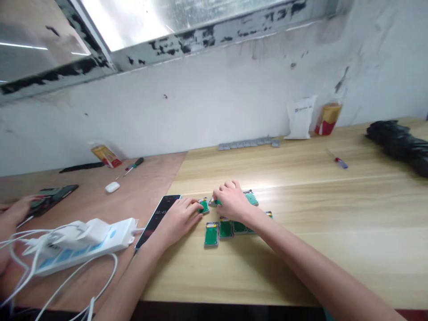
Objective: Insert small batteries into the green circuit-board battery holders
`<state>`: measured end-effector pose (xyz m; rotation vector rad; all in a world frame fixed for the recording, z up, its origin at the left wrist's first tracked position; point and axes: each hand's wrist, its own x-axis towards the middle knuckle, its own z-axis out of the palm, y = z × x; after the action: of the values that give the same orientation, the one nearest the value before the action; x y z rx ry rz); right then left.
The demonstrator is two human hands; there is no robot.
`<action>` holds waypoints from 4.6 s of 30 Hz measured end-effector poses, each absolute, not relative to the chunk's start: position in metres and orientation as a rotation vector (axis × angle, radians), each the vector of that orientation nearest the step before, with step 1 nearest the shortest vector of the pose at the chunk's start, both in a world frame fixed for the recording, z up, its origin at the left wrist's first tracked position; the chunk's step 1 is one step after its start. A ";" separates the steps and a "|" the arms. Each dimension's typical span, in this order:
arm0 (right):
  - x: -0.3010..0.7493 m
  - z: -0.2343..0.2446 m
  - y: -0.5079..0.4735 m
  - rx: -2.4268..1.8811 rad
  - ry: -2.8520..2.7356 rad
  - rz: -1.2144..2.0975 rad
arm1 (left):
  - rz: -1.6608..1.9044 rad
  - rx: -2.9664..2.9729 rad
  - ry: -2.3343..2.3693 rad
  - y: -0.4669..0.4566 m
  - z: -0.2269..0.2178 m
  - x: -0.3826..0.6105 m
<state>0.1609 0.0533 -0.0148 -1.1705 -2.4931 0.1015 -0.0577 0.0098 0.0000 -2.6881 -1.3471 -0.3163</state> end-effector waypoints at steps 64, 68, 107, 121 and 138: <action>0.185 -0.018 0.053 -1.060 -2.486 0.247 | -0.447 -2.726 -1.316 0.014 0.005 -0.102; 0.186 -0.020 0.053 -1.091 -2.458 0.207 | -0.410 -2.807 -1.303 0.037 0.006 -0.070; 0.152 -0.018 0.045 -0.883 -2.510 0.364 | -0.237 -2.742 -1.114 0.013 0.000 -0.062; 0.158 -0.018 0.045 -0.904 -2.509 0.366 | -0.435 -2.667 -1.118 0.003 0.002 -0.110; 0.221 -0.013 0.063 -1.016 -2.370 0.390 | -0.451 -2.580 -1.463 -0.011 0.003 -0.065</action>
<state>0.2206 0.0626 -0.0132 -1.0163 -2.3702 0.3902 -0.0653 -0.0112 0.0033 -2.5797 -1.4627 -0.4513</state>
